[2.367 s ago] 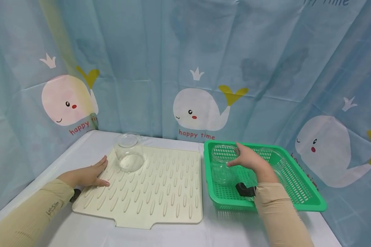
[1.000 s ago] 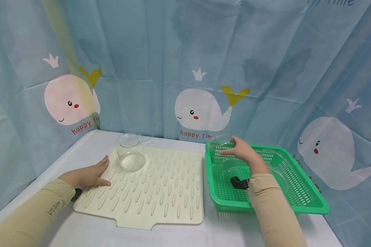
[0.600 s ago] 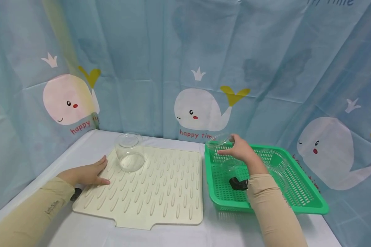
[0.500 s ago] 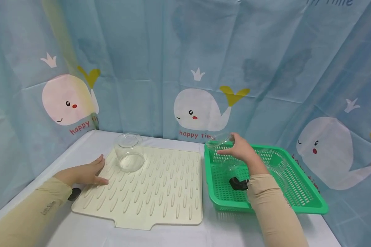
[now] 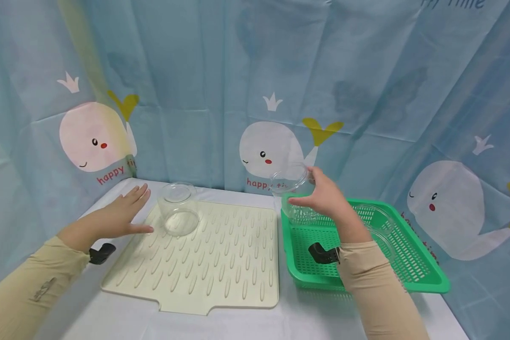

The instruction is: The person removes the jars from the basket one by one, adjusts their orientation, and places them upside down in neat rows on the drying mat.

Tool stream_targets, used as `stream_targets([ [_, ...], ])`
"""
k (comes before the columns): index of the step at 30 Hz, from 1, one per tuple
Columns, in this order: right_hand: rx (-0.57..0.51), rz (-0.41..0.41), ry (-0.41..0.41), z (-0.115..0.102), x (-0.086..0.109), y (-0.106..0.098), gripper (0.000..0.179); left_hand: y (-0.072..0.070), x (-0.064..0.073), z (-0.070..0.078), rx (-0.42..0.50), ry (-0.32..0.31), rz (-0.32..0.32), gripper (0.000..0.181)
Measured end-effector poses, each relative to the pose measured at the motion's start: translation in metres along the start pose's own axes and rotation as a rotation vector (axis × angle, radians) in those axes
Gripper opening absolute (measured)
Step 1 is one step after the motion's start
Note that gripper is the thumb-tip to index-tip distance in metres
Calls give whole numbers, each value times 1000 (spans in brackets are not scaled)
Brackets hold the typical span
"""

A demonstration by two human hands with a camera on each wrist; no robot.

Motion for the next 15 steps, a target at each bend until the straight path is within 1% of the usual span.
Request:
stream_targets([
  [2,-5,14,-32,-12,2,4,110,-11,-2,14,-16,34,33,115],
  [4,-14,17,-66,-23,5,10,109,-23,-4,30,3,57,67,111],
  [7,-22,18,-111,-40,9,18,107,-35,-7,53,26,89,101,109],
  [9,-37,11,-146,-52,14,24,105,-40,-10,68,52,114,115,109],
  [11,-55,8,-183,-63,18,31,102,-41,-12,82,64,135,123,110],
  [13,-73,-6,-223,-74,23,39,101,-43,-13,98,101,155,135,110],
  [15,-68,-18,-268,-83,28,48,100,-45,-12,113,154,166,145,109],
])
Point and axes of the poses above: each hand's wrist, its own x-axis away from the middle knuckle, its own y-axis out of the palm, z = x × y, the point moved 6 cm from there along -x, towards the middle knuckle, and after that the axes turned 10 degrees about z, right-handed, at the moved point
